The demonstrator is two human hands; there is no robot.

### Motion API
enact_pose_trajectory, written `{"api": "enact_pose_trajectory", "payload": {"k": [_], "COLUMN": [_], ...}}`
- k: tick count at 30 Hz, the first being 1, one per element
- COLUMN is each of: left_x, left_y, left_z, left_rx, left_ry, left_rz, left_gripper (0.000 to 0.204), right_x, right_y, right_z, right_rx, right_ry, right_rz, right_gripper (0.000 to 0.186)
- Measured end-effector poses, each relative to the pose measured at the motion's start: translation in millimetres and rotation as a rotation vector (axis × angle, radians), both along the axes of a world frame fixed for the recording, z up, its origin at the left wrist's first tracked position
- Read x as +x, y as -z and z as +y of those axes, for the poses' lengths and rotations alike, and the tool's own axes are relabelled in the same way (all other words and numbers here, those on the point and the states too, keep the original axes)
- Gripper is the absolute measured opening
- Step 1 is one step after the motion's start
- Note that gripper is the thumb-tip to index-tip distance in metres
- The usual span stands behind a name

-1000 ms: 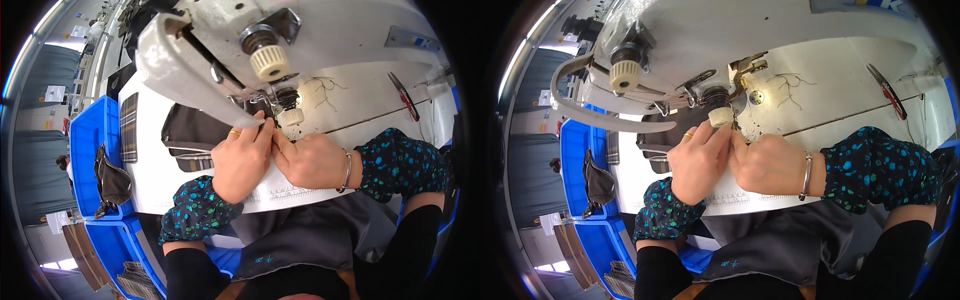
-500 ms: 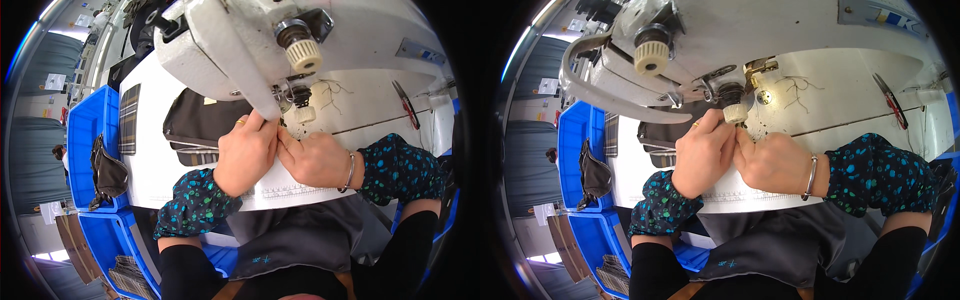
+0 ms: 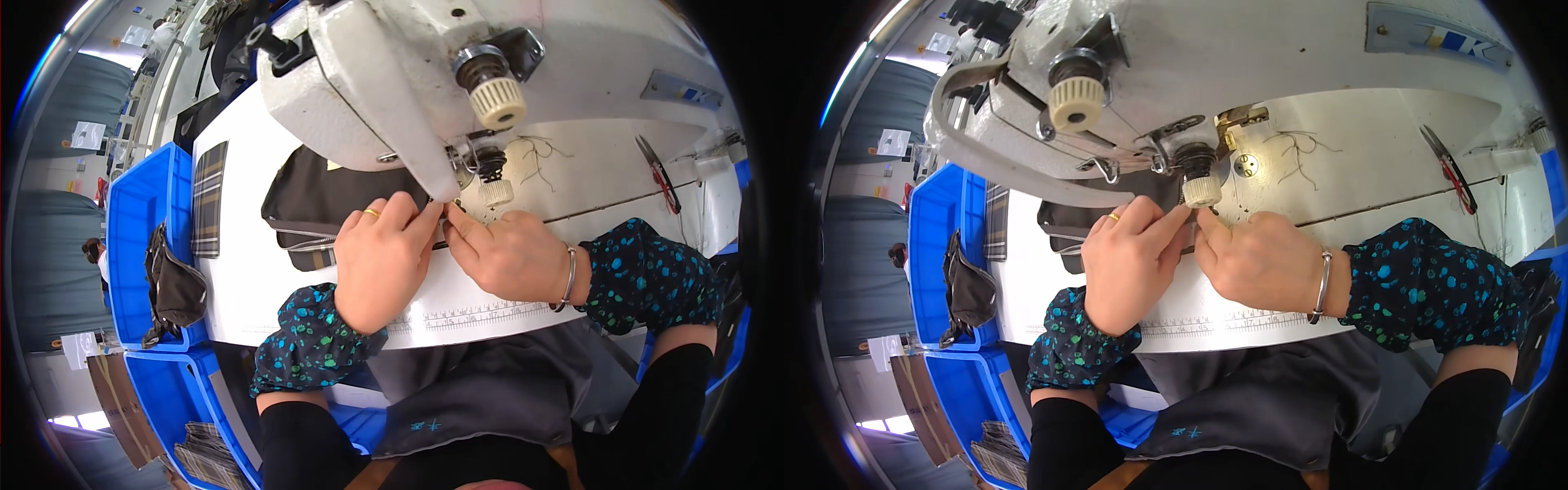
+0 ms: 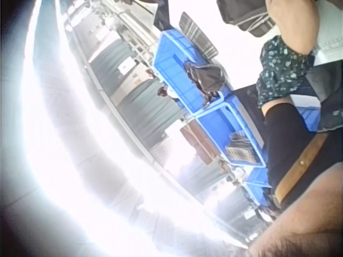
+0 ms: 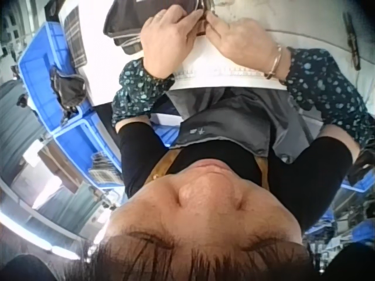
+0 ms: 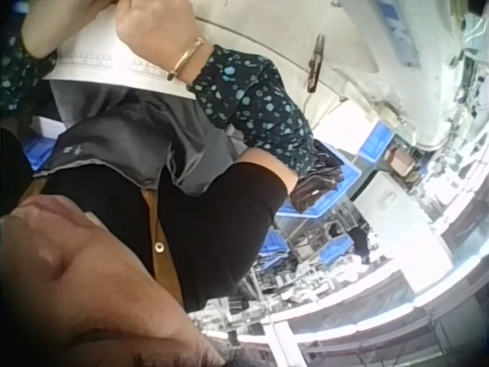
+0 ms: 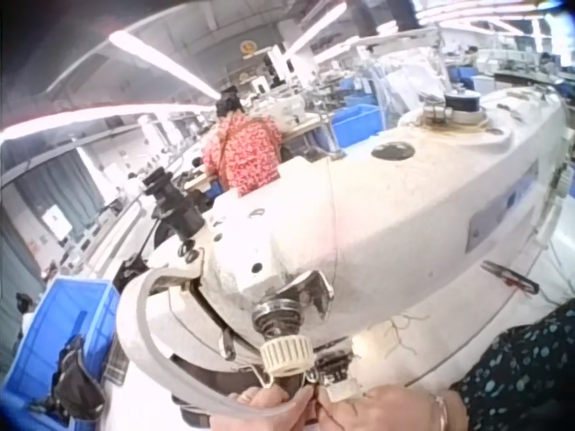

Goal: The person operates an industrial sewing machine to stitch zippers onto small fabric pouches. They repeatedly pick up a pouch from a blue bin, align the zipper under the machine's needle, and sew the seam. After sewing, they place the finished pouch into a separate blue bin and repeat the process with the next item.

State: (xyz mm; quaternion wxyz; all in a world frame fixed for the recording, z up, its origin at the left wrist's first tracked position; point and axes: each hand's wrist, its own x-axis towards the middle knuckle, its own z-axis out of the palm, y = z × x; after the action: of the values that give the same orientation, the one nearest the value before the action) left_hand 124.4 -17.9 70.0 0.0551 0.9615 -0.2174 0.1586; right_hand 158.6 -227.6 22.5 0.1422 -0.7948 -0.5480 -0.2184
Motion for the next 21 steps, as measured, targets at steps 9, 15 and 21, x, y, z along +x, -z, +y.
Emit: {"api": "enact_pose_trajectory", "payload": {"k": [9, 15, 21], "left_x": [4.5, 3.3, 7.2], "left_y": [9.4, 6.4, 5.3], "left_z": [0.2, -0.6, 1.7], "left_rx": [-0.070, -0.087, -0.129], "left_ry": [0.059, 0.010, 0.039], "left_rz": [-0.046, 0.031, -0.004], "left_gripper": [0.033, 0.034, 0.032], "right_x": [-2.2, -3.3, -2.5], "right_y": [-0.9, 0.0, -1.8], "right_z": [-1.1, -0.4, -0.6], "right_rx": [0.020, 0.017, 0.027], "right_ry": [-0.008, -0.003, 0.000], "right_rz": [-0.014, -0.026, -0.025], "right_gripper": [0.024, 0.023, 0.021]}}
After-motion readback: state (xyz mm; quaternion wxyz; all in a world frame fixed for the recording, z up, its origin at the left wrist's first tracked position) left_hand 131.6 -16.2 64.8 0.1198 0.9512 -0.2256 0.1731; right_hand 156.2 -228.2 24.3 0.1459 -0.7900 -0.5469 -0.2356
